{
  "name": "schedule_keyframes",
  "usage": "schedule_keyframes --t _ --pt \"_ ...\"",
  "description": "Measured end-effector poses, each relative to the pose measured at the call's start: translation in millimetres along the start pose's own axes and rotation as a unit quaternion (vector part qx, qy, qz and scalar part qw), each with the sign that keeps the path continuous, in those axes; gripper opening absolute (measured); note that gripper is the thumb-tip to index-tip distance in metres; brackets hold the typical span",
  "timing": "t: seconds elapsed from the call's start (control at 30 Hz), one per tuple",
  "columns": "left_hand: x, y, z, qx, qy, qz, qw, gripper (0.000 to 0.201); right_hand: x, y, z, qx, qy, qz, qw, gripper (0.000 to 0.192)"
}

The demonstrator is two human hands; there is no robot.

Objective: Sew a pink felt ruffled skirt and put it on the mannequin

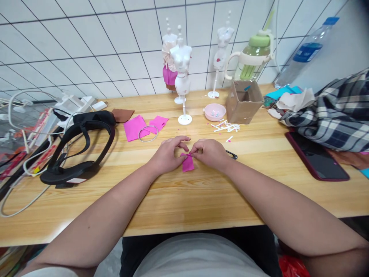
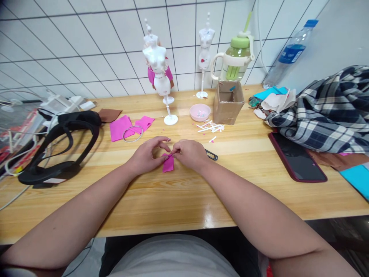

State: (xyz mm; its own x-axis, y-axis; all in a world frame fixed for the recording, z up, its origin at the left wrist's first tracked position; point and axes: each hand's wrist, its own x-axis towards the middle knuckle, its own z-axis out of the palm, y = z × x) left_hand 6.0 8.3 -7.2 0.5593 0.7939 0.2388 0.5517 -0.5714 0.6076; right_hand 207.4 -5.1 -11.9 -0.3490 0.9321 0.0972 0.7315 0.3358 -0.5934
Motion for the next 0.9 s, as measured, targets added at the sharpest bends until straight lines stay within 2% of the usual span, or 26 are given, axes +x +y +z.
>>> schedule_keyframes --t 0.13,0.3,0.57,0.73,0.9 --pt "0 2 0.5 -0.011 -0.032 -0.021 0.999 0.042 -2 1 1 -0.052 -0.004 -0.053 0.997 0.014" --pt "-1 3 -2.5 0.006 -0.043 -0.01 0.999 0.037 -6 0 -3 -0.115 -0.044 -0.108 0.987 0.023" --pt "-3 -1 -8.7 0.047 -0.048 -0.003 0.998 0.041 -10 -8 -14 -0.201 -0.095 -0.13 0.966 0.028" --pt "-4 2 -16.7 0.088 -0.078 0.016 0.993 0.042 -10 -8 -15 -0.188 -0.09 -0.114 0.971 0.029" --pt "-3 4 -20.2 0.112 -0.089 0.038 0.989 0.042 -8 -10 -12 -0.11 -0.027 -0.036 0.993 0.026"
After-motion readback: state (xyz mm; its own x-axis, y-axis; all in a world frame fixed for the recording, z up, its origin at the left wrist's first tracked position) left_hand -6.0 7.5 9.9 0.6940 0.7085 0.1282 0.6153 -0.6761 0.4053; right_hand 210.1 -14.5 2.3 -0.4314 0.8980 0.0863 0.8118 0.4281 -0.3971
